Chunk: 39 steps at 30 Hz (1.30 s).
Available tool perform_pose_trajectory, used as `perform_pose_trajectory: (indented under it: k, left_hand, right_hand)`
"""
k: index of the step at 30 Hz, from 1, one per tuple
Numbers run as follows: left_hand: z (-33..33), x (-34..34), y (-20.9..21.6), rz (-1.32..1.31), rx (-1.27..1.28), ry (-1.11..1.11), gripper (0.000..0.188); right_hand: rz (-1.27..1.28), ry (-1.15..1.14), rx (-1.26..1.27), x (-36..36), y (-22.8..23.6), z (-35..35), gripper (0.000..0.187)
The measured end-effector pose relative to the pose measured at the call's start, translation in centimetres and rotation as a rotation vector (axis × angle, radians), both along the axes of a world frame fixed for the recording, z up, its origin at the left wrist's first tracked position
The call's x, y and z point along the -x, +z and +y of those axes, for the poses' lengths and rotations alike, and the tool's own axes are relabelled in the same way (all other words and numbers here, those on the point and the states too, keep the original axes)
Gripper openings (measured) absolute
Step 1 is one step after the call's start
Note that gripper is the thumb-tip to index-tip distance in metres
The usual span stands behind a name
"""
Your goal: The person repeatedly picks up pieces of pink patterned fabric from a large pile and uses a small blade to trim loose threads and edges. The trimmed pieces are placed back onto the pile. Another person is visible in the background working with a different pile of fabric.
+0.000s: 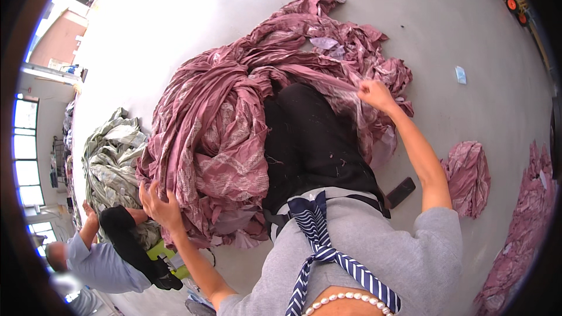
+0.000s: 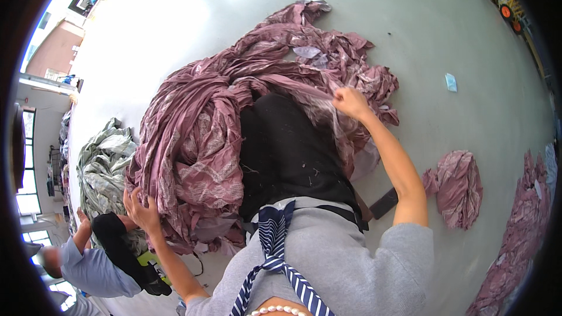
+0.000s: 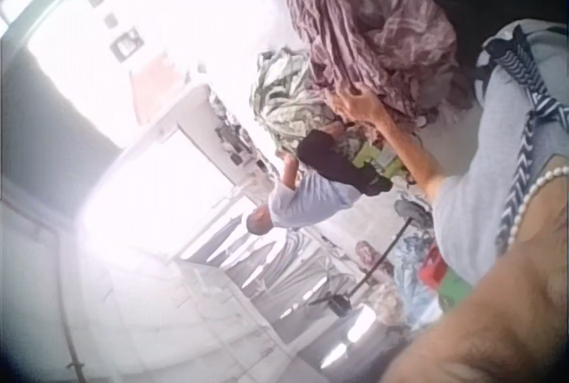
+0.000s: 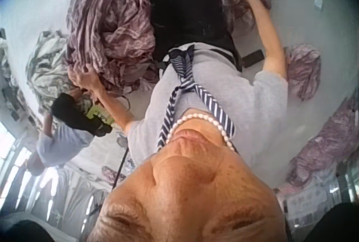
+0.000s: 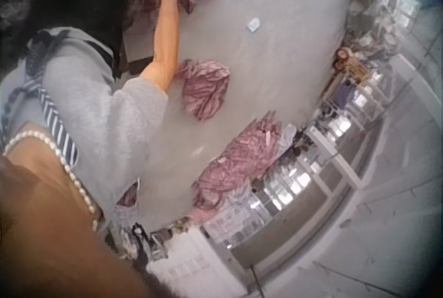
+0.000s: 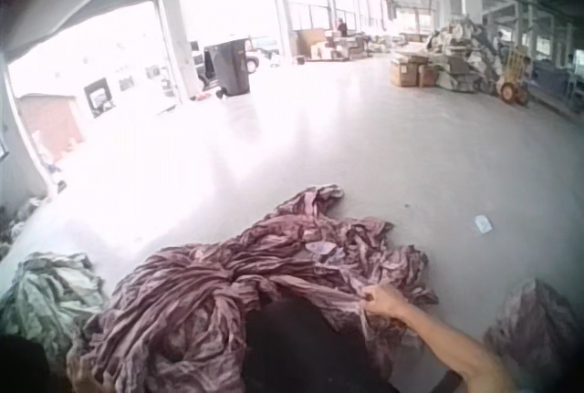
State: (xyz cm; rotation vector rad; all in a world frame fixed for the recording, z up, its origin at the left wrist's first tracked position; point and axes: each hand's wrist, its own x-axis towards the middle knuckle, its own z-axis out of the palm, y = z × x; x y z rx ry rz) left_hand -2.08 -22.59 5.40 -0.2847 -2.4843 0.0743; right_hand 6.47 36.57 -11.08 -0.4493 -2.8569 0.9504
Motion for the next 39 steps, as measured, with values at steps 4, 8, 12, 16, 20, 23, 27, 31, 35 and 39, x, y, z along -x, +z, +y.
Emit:
perform_pose_trajectory:
  k: [4, 8, 12, 16, 20, 23, 27, 31, 35, 39]
  left_hand:
    - [15.3, -2.1, 0.2, -0.939, -0.920, -0.194, 0.016]
    - [25.6, -3.1, -8.4, -1.860, -1.794, -0.435, 0.050]
    - [28.1, -2.1, -17.4, -1.692, -1.884, -0.203, 0.019]
    - [25.7, -4.2, -17.4, -1.434, -1.941, -0.011, 0.047]
    - [25.9, -5.0, -14.9, -1.446, -1.929, 0.011, 0.052]
    - [24.6, -5.5, -15.7, -1.425, -1.858, 0.038, 0.052]
    - [23.8, -6.1, -14.7, -1.355, -1.756, -0.002, 0.048]
    - [26.4, -5.1, -13.7, -1.248, -1.213, -0.323, 0.045]
    - [27.7, -2.1, -11.5, -1.184, -0.844, -0.591, 0.046]
    - [25.8, -0.4, -7.2, -1.071, -1.190, -0.732, 0.069]
  right_hand:
    - [0.047, 0.083, 0.251, 1.6, 9.4, -7.1, 0.020]
    - [0.219, 0.285, 0.256, -0.8, 12.9, -16.8, 0.015]
    - [0.073, 0.506, 0.117, -3.0, 11.1, -18.1, 0.011]
    - [0.279, 0.057, 0.733, 1.7, 10.2, -10.6, 0.019]
    - [0.091, -0.415, 0.096, 7.9, -3.9, -0.1, 0.036]
    - [-0.309, -0.498, -0.058, 6.5, -11.7, -0.3, 0.048]
    - [-0.493, -0.360, 0.193, 4.0, -17.2, -0.7, 0.050]
    - [0.000, -0.695, 1.059, 6.1, -11.6, 8.3, 0.046]
    - [0.238, -0.186, 1.105, 8.9, 11.2, 3.8, 0.031]
    - [0.049, 0.139, 0.660, 6.3, 21.0, -10.9, 0.035]
